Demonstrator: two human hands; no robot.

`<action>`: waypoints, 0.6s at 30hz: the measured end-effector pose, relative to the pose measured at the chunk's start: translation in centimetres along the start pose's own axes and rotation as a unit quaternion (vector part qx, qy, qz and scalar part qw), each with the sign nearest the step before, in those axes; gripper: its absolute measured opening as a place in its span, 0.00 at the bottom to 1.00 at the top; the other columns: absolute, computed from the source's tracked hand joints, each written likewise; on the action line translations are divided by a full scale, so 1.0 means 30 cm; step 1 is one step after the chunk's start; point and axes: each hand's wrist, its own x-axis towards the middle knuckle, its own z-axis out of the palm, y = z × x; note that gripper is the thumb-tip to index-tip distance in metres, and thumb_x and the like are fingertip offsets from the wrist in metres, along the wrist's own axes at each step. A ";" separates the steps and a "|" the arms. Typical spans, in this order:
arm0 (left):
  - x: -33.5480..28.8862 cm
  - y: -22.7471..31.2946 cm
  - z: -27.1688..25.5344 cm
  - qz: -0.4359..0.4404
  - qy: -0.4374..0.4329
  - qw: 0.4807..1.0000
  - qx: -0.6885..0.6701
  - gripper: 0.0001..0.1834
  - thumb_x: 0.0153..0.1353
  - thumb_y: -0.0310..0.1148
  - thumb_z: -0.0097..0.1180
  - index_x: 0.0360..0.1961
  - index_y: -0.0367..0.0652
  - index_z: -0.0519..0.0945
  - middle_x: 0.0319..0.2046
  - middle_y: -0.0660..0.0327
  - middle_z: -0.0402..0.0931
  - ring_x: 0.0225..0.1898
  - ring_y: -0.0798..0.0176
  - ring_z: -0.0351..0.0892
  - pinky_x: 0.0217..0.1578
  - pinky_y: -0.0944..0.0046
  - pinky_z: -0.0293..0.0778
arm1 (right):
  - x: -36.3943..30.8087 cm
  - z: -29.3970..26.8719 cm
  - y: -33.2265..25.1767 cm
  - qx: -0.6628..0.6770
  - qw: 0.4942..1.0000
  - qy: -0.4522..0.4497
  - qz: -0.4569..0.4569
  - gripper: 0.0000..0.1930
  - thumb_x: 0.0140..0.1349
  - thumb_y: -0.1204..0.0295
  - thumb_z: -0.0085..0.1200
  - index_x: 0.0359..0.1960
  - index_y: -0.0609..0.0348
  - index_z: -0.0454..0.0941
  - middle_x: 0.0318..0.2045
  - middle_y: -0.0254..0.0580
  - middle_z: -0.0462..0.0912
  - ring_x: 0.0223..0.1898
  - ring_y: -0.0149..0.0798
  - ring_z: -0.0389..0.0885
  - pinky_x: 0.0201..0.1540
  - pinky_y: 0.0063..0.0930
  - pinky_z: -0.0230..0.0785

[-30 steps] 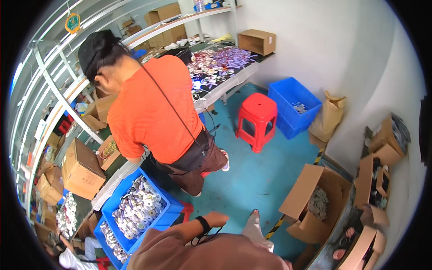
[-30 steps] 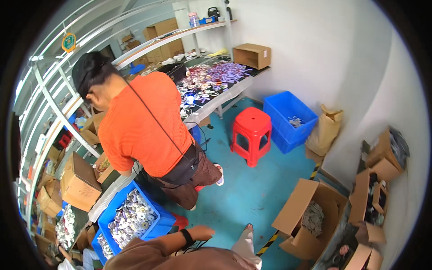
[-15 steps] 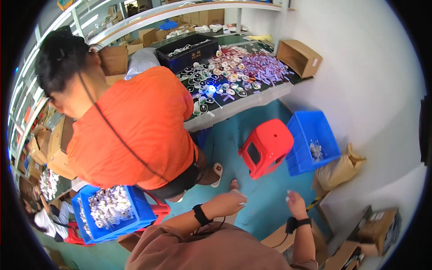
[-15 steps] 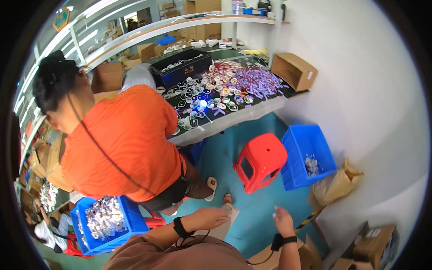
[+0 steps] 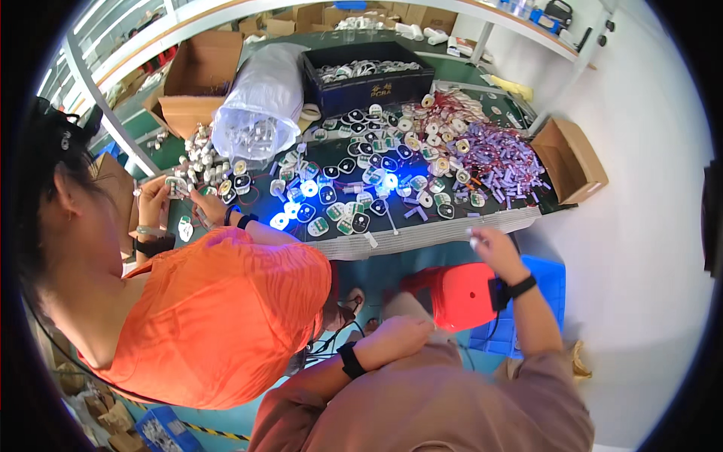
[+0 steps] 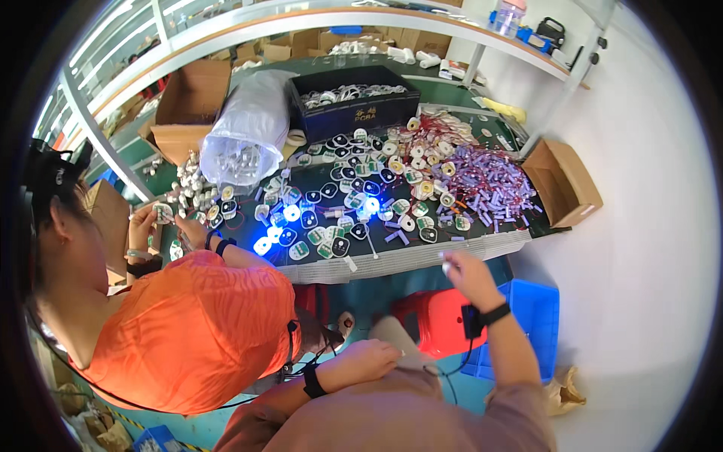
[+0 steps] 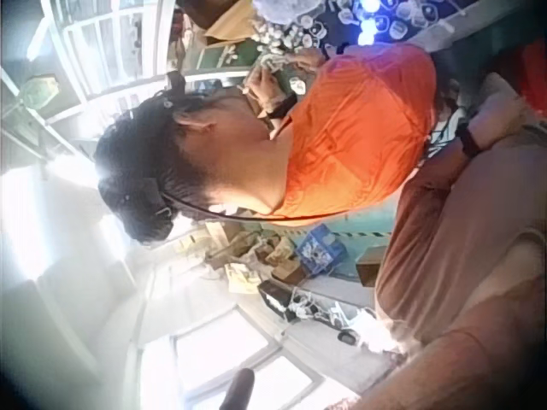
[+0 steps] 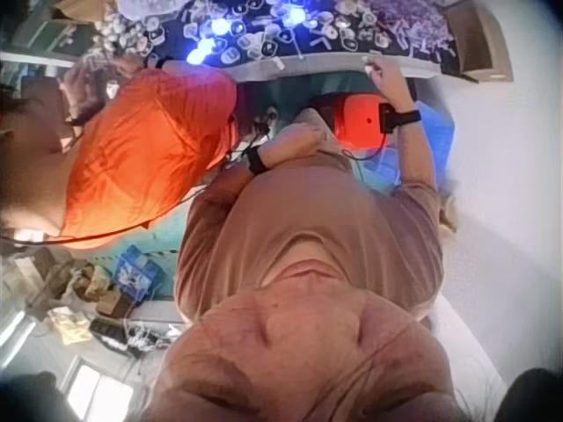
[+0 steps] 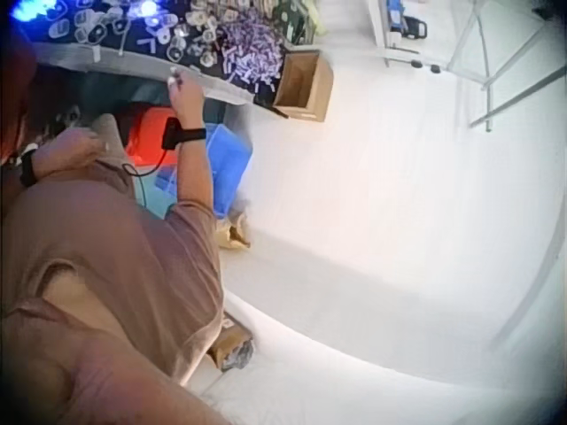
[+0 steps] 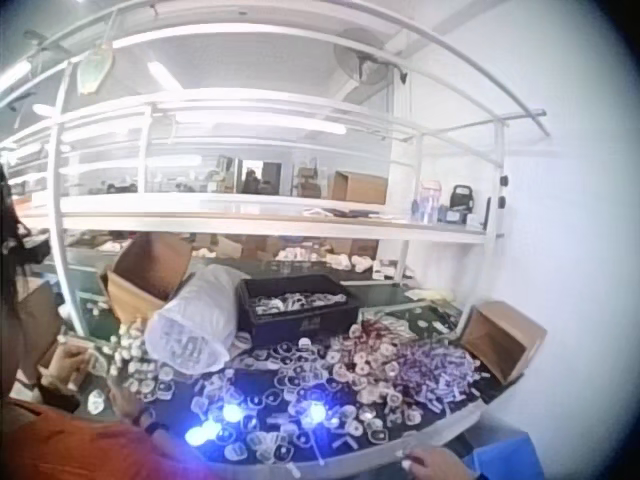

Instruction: Assemble electronic circuit boards with wires and connectors on a factory workbench.

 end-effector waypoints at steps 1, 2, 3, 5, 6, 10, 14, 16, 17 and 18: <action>0.006 -0.014 -0.013 0.002 0.053 0.999 -0.007 0.13 0.57 0.34 0.51 0.42 0.42 0.75 0.33 0.53 0.76 0.36 0.49 0.76 0.37 0.54 0.73 | 0.089 -0.025 0.006 -0.025 0.999 0.011 -0.027 0.11 0.54 0.73 0.53 0.40 0.60 0.76 0.37 0.45 0.80 0.39 0.45 0.79 0.43 0.33 0.71; 0.007 -0.025 -0.021 0.002 0.106 0.994 -0.014 0.13 0.57 0.35 0.51 0.42 0.43 0.75 0.33 0.54 0.76 0.36 0.50 0.76 0.36 0.54 0.73 | 0.179 -0.048 0.028 -0.006 0.999 -0.008 -0.032 0.11 0.54 0.73 0.53 0.39 0.61 0.77 0.36 0.45 0.80 0.38 0.44 0.79 0.41 0.32 0.71; 0.014 -0.040 -0.023 -0.008 0.110 0.994 -0.024 0.13 0.57 0.35 0.51 0.42 0.43 0.75 0.33 0.54 0.76 0.36 0.50 0.76 0.36 0.54 0.73 | 0.256 -0.072 0.021 -0.016 0.997 -0.008 -0.070 0.11 0.54 0.74 0.53 0.39 0.61 0.77 0.35 0.45 0.80 0.35 0.41 0.79 0.40 0.30 0.70; 0.031 -0.066 -0.021 -0.080 0.170 0.981 -0.055 0.13 0.57 0.37 0.52 0.43 0.45 0.75 0.32 0.55 0.76 0.36 0.50 0.76 0.35 0.55 0.73 | 0.393 -0.110 0.025 0.000 0.998 -0.054 -0.042 0.13 0.53 0.74 0.53 0.40 0.62 0.77 0.34 0.45 0.80 0.32 0.37 0.78 0.38 0.28 0.70; 0.032 -0.070 -0.018 -0.097 0.217 0.969 -0.069 0.13 0.57 0.37 0.53 0.43 0.46 0.75 0.31 0.55 0.77 0.36 0.50 0.76 0.35 0.55 0.73 | 0.448 -0.104 0.026 0.021 0.996 -0.077 -0.047 0.13 0.53 0.74 0.53 0.40 0.63 0.77 0.34 0.45 0.80 0.32 0.37 0.78 0.38 0.28 0.70; 0.085 -0.115 0.008 -0.165 0.285 0.941 -0.081 0.13 0.57 0.36 0.53 0.42 0.44 0.75 0.33 0.55 0.77 0.37 0.51 0.77 0.36 0.55 0.73 | 0.669 -0.017 0.032 -0.021 0.975 -0.172 -0.136 0.14 0.51 0.74 0.52 0.40 0.64 0.77 0.33 0.46 0.81 0.33 0.39 0.79 0.38 0.29 0.71; 0.114 -0.194 0.103 -0.252 0.419 0.866 -0.106 0.12 0.56 0.31 0.55 0.41 0.41 0.77 0.36 0.54 0.79 0.37 0.52 0.78 0.37 0.59 0.75 | 0.945 0.286 0.117 -0.032 0.926 -0.289 -0.238 0.13 0.50 0.74 0.51 0.39 0.61 0.77 0.32 0.47 0.81 0.35 0.46 0.79 0.39 0.35 0.71; 0.195 -0.240 0.143 -0.304 0.456 0.822 -0.157 0.13 0.54 0.27 0.57 0.42 0.38 0.78 0.36 0.53 0.80 0.34 0.54 0.80 0.34 0.63 0.76 | 1.042 0.405 0.167 -0.043 0.910 -0.292 -0.293 0.13 0.50 0.74 0.50 0.38 0.62 0.76 0.33 0.49 0.80 0.35 0.49 0.79 0.40 0.37 0.70; 0.239 -0.266 0.162 -0.319 0.463 0.813 -0.154 0.13 0.54 0.27 0.57 0.42 0.38 0.78 0.36 0.53 0.80 0.34 0.54 0.80 0.34 0.63 0.76 | 1.094 0.480 0.205 -0.055 0.901 -0.285 -0.323 0.13 0.49 0.75 0.50 0.39 0.60 0.76 0.33 0.48 0.80 0.37 0.49 0.78 0.40 0.38 0.70; 0.270 -0.277 0.197 -0.343 0.490 0.770 -0.220 0.13 0.55 0.27 0.57 0.42 0.37 0.77 0.35 0.52 0.79 0.33 0.54 0.81 0.33 0.63 0.76 | 1.129 0.539 0.202 -0.066 0.891 -0.271 -0.359 0.14 0.49 0.74 0.50 0.39 0.59 0.77 0.34 0.48 0.79 0.38 0.49 0.78 0.40 0.39 0.70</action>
